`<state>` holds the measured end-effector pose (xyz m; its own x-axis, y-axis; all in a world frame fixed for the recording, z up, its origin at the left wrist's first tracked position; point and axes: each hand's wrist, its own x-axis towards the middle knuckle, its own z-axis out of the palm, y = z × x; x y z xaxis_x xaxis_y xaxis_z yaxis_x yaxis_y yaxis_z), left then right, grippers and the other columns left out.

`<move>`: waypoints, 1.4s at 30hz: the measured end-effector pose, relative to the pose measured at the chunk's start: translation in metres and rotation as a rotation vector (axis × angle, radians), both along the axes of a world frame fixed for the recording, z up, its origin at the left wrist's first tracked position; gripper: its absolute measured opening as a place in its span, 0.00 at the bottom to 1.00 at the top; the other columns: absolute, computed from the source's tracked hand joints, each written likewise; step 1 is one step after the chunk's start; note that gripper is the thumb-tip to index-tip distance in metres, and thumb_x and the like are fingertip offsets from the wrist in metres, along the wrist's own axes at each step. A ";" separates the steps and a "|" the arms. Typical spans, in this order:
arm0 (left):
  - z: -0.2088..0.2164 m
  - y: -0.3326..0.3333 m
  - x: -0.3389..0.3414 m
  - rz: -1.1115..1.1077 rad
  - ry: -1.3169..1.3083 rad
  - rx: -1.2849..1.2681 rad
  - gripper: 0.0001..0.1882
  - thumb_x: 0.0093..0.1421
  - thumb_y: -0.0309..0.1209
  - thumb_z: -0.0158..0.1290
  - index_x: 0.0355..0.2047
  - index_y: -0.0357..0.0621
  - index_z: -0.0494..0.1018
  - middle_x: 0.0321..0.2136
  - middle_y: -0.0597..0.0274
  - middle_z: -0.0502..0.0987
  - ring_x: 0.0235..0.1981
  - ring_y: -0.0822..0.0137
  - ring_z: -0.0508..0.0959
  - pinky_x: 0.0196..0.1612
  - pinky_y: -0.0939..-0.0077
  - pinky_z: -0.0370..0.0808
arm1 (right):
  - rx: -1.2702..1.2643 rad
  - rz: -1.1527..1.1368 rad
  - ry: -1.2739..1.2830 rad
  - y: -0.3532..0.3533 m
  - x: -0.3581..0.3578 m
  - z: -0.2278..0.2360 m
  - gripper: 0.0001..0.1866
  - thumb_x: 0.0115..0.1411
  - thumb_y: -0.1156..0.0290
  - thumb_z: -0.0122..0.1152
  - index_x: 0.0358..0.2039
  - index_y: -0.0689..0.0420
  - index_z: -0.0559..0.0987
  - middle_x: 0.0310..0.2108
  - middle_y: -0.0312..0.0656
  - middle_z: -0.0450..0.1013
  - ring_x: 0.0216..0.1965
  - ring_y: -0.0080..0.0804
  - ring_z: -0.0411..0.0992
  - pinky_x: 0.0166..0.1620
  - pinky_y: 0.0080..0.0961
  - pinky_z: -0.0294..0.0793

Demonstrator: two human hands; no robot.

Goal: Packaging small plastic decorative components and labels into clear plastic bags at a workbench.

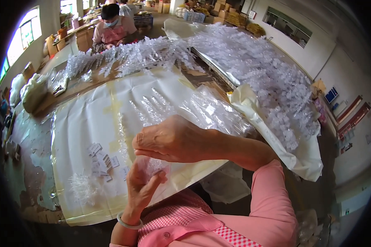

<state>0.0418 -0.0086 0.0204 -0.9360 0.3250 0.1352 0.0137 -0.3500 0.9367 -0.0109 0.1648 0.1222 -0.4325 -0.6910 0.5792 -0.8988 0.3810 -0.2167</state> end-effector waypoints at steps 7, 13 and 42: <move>0.001 -0.016 -0.007 -0.177 0.321 -0.662 0.21 0.51 0.25 0.62 0.46 0.38 0.73 0.30 0.53 0.78 0.27 0.68 0.78 0.31 0.71 0.74 | 0.178 -0.127 0.158 0.013 0.027 0.006 0.30 0.49 0.52 0.69 0.48 0.54 0.72 0.39 0.42 0.68 0.35 0.38 0.71 0.35 0.33 0.73; 0.000 -0.009 -0.008 -0.417 0.345 -0.799 0.21 0.48 0.28 0.63 0.43 0.36 0.74 0.34 0.47 0.79 0.35 0.50 0.79 0.37 0.62 0.74 | 0.432 -0.103 -0.737 0.029 0.065 -0.060 0.38 0.60 0.55 0.60 0.68 0.49 0.57 0.34 0.47 0.68 0.33 0.47 0.72 0.40 0.41 0.72; -0.086 -0.045 0.016 0.367 0.520 -0.856 0.27 0.50 0.16 0.57 0.52 0.40 0.71 0.46 0.53 0.76 0.50 0.55 0.76 0.54 0.64 0.71 | 0.025 -1.178 -0.499 0.261 -0.007 -0.111 0.25 0.65 0.52 0.50 0.51 0.60 0.76 0.34 0.43 0.76 0.34 0.29 0.74 0.39 0.26 0.74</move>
